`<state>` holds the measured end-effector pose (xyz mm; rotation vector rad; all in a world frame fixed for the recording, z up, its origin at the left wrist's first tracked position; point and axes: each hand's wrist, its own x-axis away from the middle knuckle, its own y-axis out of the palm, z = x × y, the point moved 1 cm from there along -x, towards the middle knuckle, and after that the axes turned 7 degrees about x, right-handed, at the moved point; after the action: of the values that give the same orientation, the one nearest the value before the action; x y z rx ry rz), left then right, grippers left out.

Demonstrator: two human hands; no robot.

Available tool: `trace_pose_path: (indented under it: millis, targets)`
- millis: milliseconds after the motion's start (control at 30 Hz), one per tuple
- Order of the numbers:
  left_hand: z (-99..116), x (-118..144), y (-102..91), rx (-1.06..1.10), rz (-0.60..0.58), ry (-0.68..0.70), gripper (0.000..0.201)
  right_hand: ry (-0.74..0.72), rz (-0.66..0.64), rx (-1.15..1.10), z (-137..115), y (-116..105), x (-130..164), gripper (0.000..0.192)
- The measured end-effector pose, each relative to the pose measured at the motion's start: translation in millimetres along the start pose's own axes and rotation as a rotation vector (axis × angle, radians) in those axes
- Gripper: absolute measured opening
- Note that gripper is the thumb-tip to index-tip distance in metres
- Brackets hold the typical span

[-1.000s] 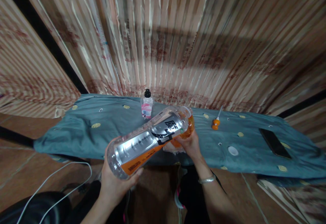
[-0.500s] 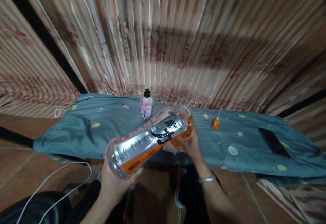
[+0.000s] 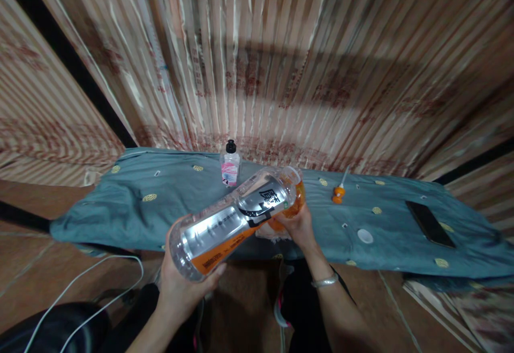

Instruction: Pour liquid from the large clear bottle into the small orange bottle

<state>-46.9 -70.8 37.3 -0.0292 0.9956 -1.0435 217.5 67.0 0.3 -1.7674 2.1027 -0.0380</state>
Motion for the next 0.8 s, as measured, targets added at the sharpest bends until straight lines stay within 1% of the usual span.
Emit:
trace_pose_path:
  millis: [167,300,500,667,800]
  targets:
    - [1.0,0.9,-1.0,0.005,0.005,-0.008,0.085,-0.024,-0.006,-0.002,4.7,0.1,0.5,0.07]
    - [1.3,2.1,-1.7,0.013,-0.002,-0.013,0.085,-0.014,-0.016,-0.02,8.0,0.4,0.7,0.073]
    - [-1.5,1.6,-0.6,0.009,-0.005,0.016,0.086,-0.018,-0.011,-0.005,5.1,-0.6,0.3,0.074]
    - [-1.3,2.4,1.8,0.036,0.012,-0.024,0.086,-0.014,-0.009,-0.016,3.4,-0.3,0.8,0.072]
    - [0.2,1.8,0.9,0.035,0.008,-0.013,0.087,-0.026,-0.016,-0.026,4.6,0.2,1.3,0.072]
